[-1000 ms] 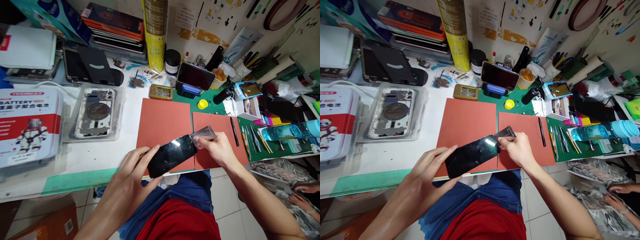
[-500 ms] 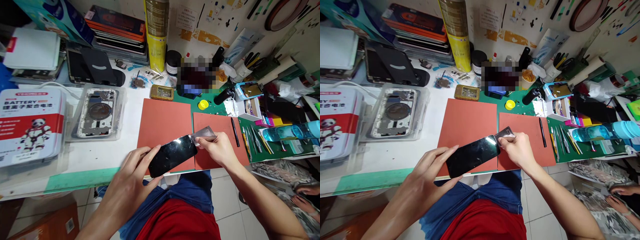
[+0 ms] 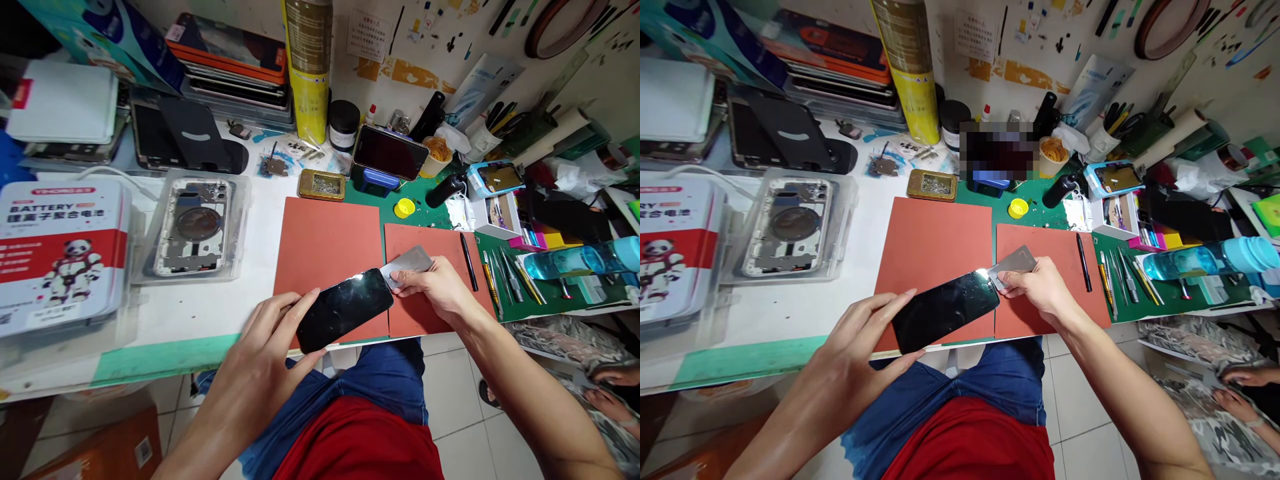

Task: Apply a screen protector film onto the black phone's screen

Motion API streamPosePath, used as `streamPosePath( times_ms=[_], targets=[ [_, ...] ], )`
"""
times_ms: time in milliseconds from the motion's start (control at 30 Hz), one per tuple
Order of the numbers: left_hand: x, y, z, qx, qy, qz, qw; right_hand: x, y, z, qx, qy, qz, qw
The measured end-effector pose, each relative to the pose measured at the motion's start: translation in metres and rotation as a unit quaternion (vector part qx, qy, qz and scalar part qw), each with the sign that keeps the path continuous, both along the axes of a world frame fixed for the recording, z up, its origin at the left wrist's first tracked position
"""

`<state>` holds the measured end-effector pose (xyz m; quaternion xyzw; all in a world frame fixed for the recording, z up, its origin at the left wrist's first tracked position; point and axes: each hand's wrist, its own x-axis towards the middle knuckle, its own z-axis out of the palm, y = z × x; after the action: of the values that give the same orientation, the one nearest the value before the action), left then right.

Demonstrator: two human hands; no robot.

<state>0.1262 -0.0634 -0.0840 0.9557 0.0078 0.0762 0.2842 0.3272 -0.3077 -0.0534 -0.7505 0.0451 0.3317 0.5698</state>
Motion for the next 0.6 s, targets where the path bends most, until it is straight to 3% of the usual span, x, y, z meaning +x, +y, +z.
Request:
streamPosePath(
  times_ms=[167,367,600],
  targets=[
    [0.0,0.0,0.001,-0.003,0.006,0.005,1.0,-0.003,-0.003,-0.001,0.0,-0.008,-0.005,1.0],
    [-0.001,0.003,-0.002,-0.024,0.029,0.009,0.999,-0.029,-0.015,0.004,-0.046,-0.147,-0.001,0.988],
    [0.0,0.006,-0.001,-0.04,0.029,0.012,0.999,-0.051,-0.024,0.006,-0.089,-0.158,0.023,0.983]
  ],
)
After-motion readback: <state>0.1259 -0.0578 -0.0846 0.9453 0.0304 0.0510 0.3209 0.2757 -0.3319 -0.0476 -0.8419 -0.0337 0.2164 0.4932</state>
